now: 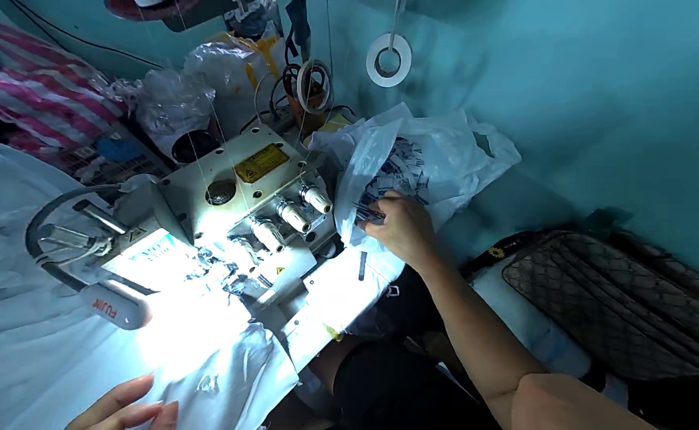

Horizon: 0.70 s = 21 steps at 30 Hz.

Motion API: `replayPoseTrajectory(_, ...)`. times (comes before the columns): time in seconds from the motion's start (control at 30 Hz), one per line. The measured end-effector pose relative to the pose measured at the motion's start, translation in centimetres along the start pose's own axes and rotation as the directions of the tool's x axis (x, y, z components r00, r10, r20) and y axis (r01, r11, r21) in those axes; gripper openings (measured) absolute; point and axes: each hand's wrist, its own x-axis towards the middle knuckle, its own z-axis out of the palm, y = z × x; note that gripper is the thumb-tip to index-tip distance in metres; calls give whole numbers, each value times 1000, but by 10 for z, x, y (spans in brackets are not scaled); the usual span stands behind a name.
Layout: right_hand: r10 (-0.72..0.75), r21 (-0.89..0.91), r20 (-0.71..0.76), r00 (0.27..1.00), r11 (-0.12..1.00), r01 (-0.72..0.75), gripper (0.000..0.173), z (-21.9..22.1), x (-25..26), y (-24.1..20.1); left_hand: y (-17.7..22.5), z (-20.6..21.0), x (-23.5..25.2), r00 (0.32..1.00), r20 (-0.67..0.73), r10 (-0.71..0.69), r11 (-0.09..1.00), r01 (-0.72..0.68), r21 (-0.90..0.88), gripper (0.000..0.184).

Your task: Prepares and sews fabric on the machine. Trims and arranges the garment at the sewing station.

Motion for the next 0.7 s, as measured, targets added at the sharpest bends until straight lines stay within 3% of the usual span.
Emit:
replayPoseTrajectory(0.1,-4,-6,-62,998,1000,4,17,5,-1,3,5,3,-2,1000,-11,4,1000,-4,-7,5)
replayPoseTrajectory(0.17,-15,115,-235,972,993,42,20,0,-4,13,8,2,-5,1000,-19,2,1000,-3,-12,7)
replayPoseTrajectory(0.23,24,257,-297,955,965,56,20,-14,-6,23,15,4,-7,1000,2,4,1000,-4,-27,9)
replayPoseTrajectory(0.3,27,484,-196,980,872,73,10,-30,-11,27,25,13,-7,997,69,23,998,-20,-54,11)
replayPoseTrajectory(0.37,-177,774,-14,984,621,123,12,-41,-18,19,39,30,-3,991,124,41,995,-29,-94,10)
replayPoseTrajectory(0.4,-347,842,84,934,526,120,11,-43,-23,11,45,40,-2,987,152,54,993,-38,-109,12)
replayPoseTrajectory(0.47,-647,857,233,726,489,161,7,-37,-33,-14,49,58,-1,970,224,91,992,-67,-109,29)
replayPoseTrajectory(0.53,-780,856,360,511,494,151,15,-19,-46,-45,47,65,-1,936,340,92,994,-68,-81,45)
replayPoseTrajectory(0.57,-788,849,424,447,517,106,16,-12,-52,-57,44,65,-2,914,400,65,995,-30,-92,43)
replayPoseTrajectory(0.6,-767,832,476,430,551,62,18,-5,-58,-67,39,64,-4,895,446,21,992,36,-118,34)
replayPoseTrajectory(0.63,-726,812,510,462,583,19,20,2,-64,-75,34,62,-8,882,470,-36,978,129,-167,25)
replayPoseTrajectory(0.7,-589,801,525,614,586,-123,19,17,-77,-84,25,59,-20,896,404,-184,898,320,-302,11)
